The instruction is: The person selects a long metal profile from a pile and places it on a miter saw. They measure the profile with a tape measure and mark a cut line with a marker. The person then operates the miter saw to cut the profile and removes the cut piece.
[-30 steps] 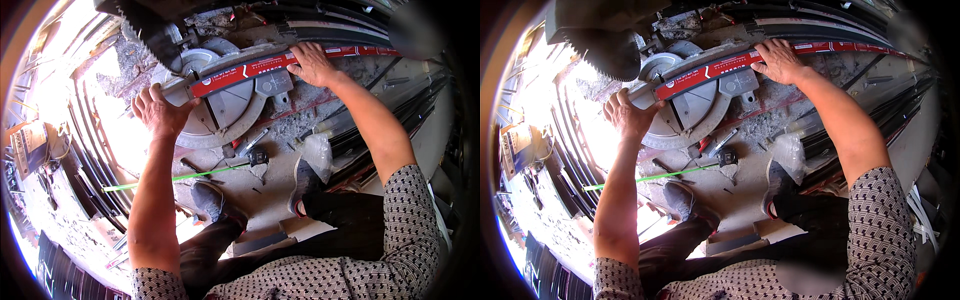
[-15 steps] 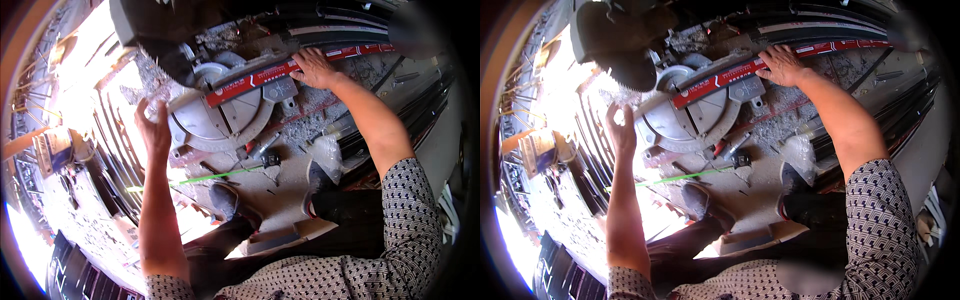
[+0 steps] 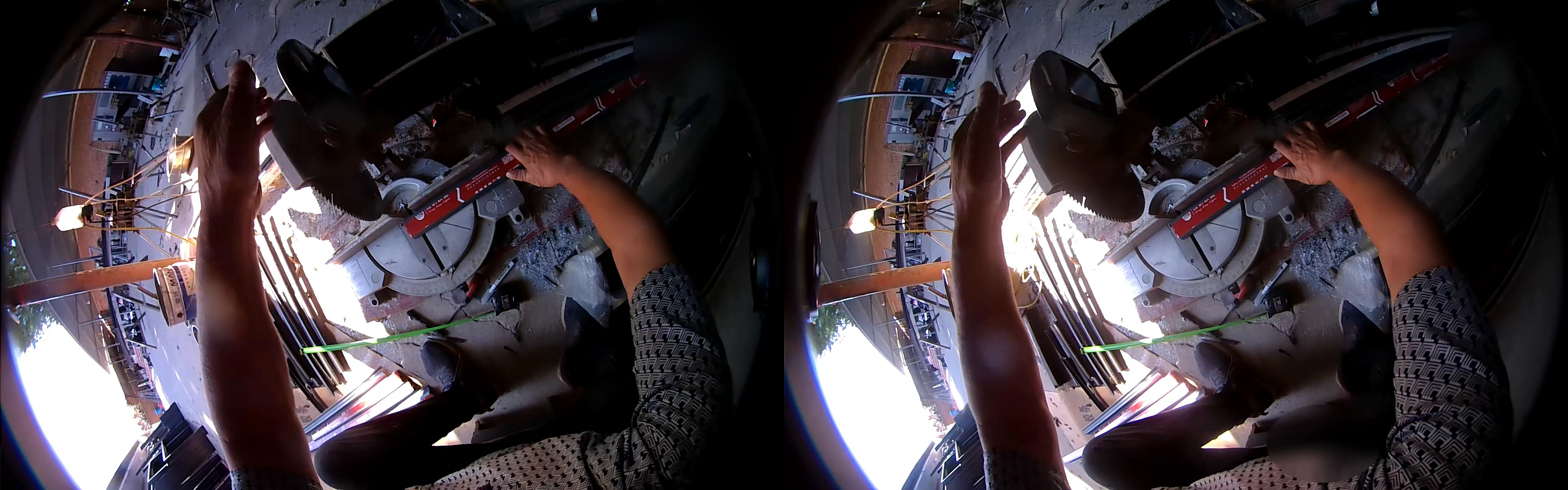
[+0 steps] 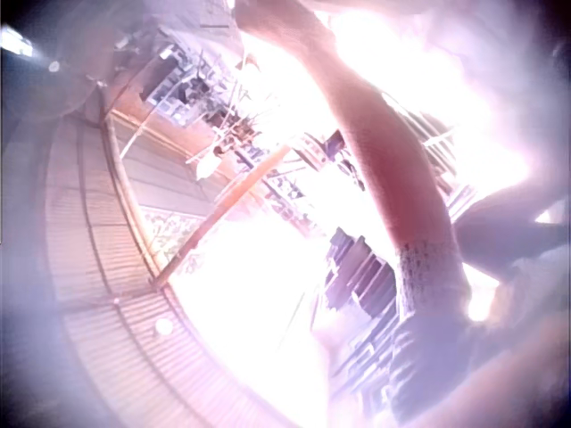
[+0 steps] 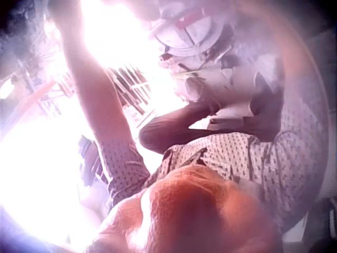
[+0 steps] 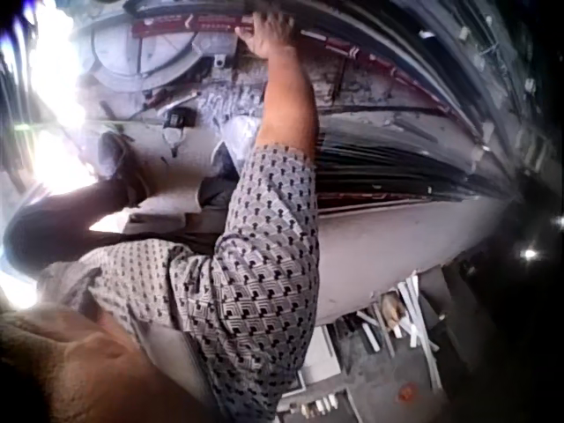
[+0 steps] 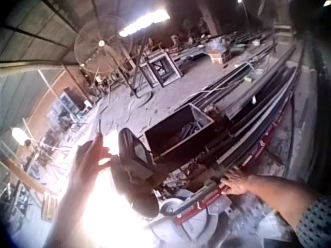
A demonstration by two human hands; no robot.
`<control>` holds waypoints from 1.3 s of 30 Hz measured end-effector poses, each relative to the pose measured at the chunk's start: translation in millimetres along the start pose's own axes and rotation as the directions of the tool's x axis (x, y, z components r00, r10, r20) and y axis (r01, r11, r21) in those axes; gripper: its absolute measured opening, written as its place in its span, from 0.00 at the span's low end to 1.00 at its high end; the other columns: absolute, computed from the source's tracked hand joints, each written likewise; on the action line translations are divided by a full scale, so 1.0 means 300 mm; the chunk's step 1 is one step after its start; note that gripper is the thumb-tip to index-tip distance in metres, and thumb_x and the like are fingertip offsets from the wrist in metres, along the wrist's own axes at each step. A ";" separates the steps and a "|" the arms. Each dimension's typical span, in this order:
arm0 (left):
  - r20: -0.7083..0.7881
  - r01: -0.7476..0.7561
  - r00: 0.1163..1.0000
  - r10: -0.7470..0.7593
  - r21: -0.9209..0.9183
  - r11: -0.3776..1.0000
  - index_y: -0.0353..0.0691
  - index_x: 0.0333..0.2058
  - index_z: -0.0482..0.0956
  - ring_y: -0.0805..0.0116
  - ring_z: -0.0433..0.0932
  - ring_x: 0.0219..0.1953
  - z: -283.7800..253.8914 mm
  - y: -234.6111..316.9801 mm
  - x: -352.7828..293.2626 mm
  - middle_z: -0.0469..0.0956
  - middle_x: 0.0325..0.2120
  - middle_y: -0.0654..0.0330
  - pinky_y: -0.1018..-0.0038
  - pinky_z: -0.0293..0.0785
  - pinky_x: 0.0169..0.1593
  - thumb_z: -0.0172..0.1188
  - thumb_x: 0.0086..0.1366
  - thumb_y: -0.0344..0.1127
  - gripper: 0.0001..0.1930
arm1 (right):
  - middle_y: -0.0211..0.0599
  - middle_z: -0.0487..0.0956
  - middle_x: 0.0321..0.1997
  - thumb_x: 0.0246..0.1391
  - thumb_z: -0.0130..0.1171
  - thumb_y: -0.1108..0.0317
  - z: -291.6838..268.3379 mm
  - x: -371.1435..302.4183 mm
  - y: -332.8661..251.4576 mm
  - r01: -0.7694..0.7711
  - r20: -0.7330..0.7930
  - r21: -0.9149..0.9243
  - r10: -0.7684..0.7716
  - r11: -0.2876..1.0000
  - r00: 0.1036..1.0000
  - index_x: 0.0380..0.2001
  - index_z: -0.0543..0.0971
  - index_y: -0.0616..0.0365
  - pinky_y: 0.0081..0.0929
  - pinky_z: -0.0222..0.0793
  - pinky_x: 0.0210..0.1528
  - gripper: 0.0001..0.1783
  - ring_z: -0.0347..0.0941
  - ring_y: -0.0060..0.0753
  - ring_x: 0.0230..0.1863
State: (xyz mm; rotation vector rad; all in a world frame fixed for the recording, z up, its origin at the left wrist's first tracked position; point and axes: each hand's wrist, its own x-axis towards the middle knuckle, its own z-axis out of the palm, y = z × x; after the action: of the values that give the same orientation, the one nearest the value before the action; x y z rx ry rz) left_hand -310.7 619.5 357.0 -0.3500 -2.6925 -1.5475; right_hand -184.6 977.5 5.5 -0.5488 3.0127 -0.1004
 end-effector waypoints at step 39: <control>-0.309 -0.061 0.951 -0.007 -0.210 0.976 0.36 0.43 0.74 0.71 0.76 0.32 0.416 0.000 -0.437 0.78 0.29 0.60 0.72 0.74 0.38 0.59 0.69 0.45 0.16 | 0.45 0.73 0.55 0.66 0.44 0.34 -0.015 0.030 -0.014 0.087 0.026 -0.073 -0.085 0.994 0.996 0.58 0.71 0.58 0.49 0.58 0.63 0.37 0.67 0.48 0.60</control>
State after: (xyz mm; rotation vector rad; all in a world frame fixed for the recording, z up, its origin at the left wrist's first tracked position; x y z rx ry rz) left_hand -170.8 702.0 276.8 -0.1320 -2.2832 -1.7292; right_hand -192.0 970.6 9.6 -0.6817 2.9803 0.0128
